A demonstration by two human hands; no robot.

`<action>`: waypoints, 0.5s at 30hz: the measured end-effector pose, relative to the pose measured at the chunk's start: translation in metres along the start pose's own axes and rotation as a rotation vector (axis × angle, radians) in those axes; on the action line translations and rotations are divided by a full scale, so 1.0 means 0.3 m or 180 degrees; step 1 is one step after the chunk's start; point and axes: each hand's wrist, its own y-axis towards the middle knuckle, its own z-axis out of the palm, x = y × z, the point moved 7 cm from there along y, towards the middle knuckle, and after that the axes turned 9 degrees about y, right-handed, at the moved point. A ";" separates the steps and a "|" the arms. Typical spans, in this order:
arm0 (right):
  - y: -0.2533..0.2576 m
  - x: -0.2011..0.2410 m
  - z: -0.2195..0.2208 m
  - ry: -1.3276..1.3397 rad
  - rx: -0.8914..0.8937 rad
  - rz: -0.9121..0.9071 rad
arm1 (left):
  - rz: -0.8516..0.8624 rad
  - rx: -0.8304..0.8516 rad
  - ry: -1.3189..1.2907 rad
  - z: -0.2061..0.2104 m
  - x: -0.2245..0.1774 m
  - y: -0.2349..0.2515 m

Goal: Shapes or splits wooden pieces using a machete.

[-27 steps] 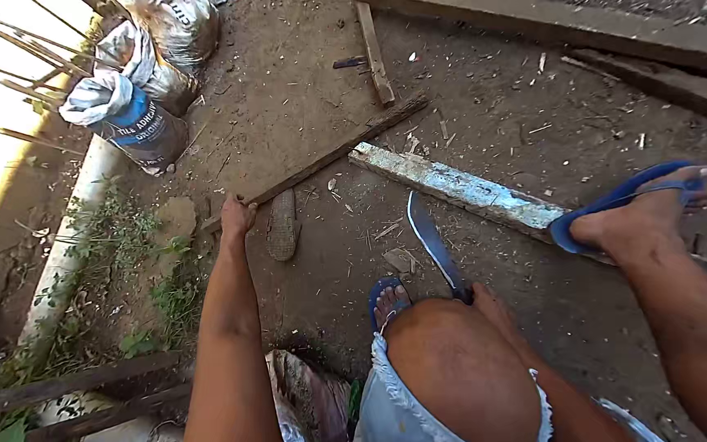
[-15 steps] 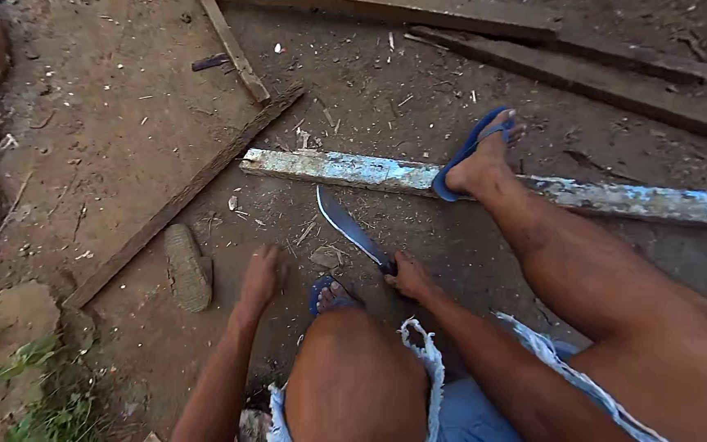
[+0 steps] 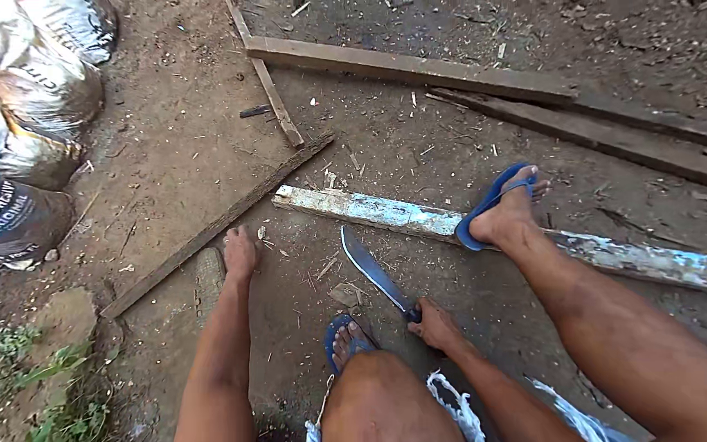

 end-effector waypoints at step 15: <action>-0.030 0.059 0.040 0.1058 0.0088 -0.0198 | -0.0861 0.0327 0.0873 -0.025 0.358 0.179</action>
